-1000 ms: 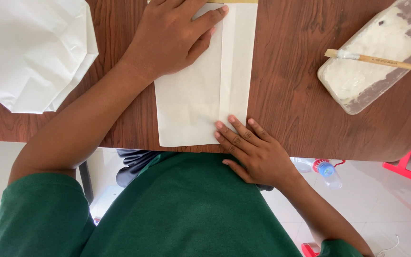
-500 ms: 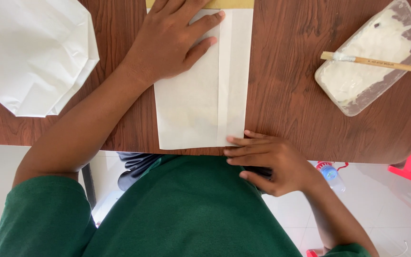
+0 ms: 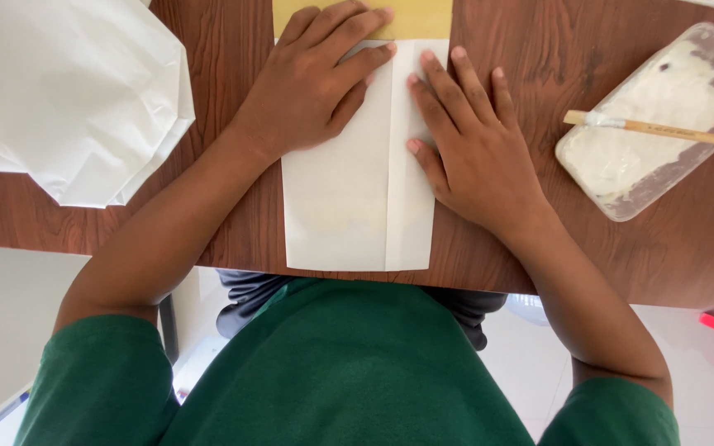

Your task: Folding paper around a cardboard template and applying glue with a brush to assemble a bag.

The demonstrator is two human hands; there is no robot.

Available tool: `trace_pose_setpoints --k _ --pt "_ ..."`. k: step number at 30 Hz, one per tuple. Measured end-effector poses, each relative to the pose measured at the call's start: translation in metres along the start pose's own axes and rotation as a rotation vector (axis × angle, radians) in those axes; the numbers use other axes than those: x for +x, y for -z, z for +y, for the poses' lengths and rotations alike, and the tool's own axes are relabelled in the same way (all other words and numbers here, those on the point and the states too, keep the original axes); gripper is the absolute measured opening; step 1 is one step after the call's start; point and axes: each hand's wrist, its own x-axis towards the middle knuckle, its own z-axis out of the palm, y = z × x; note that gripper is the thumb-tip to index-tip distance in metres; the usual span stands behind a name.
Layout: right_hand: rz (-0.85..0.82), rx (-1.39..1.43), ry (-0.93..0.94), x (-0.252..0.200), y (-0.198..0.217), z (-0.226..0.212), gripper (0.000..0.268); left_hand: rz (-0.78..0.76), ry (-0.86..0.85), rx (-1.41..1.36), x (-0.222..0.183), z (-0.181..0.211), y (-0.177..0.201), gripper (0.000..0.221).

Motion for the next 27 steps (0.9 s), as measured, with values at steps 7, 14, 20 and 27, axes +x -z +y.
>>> trace_pose_setpoints --k 7,14,20,27 --pt "-0.062 0.119 -0.019 0.003 -0.001 0.002 0.064 -0.066 0.062 -0.015 -0.004 -0.003 -0.003 0.032" --pt "-0.054 0.127 -0.025 0.005 -0.001 0.001 0.075 -0.217 0.093 -0.083 0.002 -0.004 0.018 0.045" --pt "-0.094 0.136 -0.139 0.003 -0.002 0.003 0.084 -0.4 0.162 -0.219 -0.008 -0.01 0.026 0.085" --pt "-0.141 0.12 -0.16 0.001 -0.005 0.006 0.079 -0.505 0.092 -0.047 -0.007 0.015 0.034 0.096"
